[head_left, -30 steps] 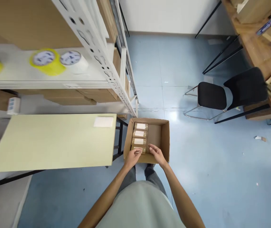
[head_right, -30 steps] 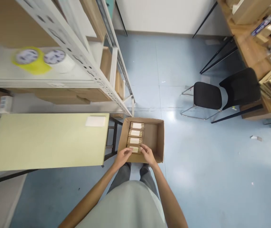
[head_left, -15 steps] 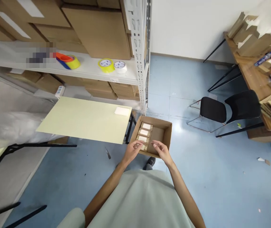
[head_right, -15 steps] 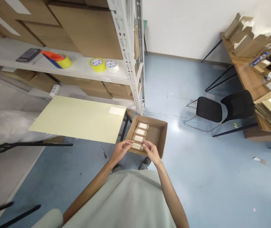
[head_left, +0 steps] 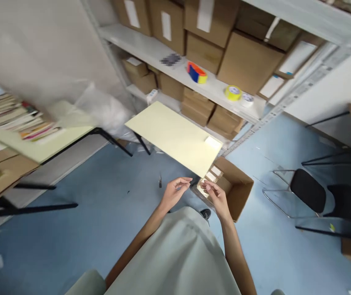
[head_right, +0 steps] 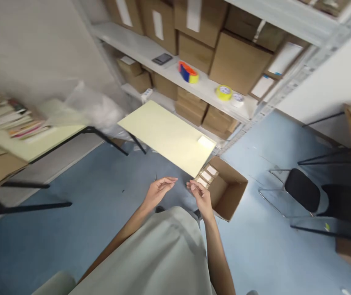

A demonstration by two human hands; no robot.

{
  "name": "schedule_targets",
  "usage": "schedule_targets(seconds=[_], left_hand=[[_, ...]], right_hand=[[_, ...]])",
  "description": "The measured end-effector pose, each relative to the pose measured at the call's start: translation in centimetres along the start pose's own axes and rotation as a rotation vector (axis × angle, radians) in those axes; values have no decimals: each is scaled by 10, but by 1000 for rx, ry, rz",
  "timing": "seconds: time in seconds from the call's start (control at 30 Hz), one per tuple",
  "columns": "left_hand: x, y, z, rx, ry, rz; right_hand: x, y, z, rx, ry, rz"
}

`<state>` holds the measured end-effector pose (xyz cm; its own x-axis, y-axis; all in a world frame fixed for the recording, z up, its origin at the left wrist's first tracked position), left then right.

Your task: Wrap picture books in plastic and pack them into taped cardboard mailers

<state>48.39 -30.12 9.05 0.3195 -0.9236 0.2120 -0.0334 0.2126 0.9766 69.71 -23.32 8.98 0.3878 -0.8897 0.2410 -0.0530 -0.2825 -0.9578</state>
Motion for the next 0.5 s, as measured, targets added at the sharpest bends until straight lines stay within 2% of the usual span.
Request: schedule_targets(seconds=[0.1, 0.2, 0.33, 0.5], left_hand=[[15, -3, 69, 38, 112, -10], [31, -9, 131, 74, 236, -12], [48, -27, 196, 72, 383, 21], [63, -49, 275, 110, 571, 38]], right_hand=[[-13, 9, -66, 39, -81, -31], [-26, 14, -130, 80, -194, -62], [-46, 19, -207, 130, -345, -100], [-83, 35, -297, 155, -461, -135]])
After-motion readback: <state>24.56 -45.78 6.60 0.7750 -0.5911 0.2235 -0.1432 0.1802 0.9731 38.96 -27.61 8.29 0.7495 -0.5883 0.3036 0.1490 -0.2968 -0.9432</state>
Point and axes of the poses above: each hand's wrist, its own x-axis away from the middle knuckle, its own z-axis out of the back of the hand, y = z × x, the point moved 6 cm from there along -x, towards the middle knuckle, and after that the axes turned 8 degrees about -x, right-handed, at the moved point
